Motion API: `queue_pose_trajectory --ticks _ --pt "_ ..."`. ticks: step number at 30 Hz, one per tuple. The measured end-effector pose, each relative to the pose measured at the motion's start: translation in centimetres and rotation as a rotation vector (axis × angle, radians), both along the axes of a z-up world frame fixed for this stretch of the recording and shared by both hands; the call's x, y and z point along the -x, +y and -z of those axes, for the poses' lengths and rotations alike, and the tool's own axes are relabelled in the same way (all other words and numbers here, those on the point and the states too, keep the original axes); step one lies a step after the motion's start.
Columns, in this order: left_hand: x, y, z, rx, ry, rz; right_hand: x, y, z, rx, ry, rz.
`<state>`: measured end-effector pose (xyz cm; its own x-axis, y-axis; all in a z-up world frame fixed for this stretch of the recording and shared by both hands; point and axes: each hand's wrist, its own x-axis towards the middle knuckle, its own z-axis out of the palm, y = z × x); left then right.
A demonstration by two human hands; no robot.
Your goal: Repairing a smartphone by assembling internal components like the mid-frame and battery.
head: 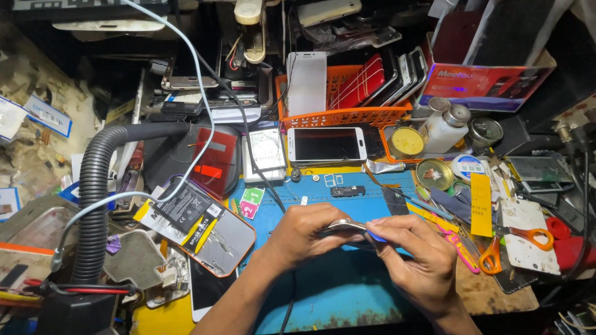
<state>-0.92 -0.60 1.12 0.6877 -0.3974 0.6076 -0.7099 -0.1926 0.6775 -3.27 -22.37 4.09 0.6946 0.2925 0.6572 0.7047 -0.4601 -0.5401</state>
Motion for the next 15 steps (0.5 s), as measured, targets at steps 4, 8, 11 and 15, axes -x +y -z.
queue_pose_trajectory --ticks 4,8,11,15 --pt "0.0 -0.1 0.2 0.001 0.044 -0.001 0.1 -0.9 0.6 0.022 -0.019 0.017" --pt "-0.2 0.0 0.2 -0.003 0.044 -0.036 0.3 -2.0 1.4 0.013 0.003 0.066" --pt "-0.4 -0.1 0.4 0.001 0.034 -0.043 0.4 -3.0 2.1 0.012 0.008 0.096" --pt "-0.5 -0.1 0.5 -0.015 0.037 -0.063 0.7 -4.2 2.2 0.052 0.045 0.169"
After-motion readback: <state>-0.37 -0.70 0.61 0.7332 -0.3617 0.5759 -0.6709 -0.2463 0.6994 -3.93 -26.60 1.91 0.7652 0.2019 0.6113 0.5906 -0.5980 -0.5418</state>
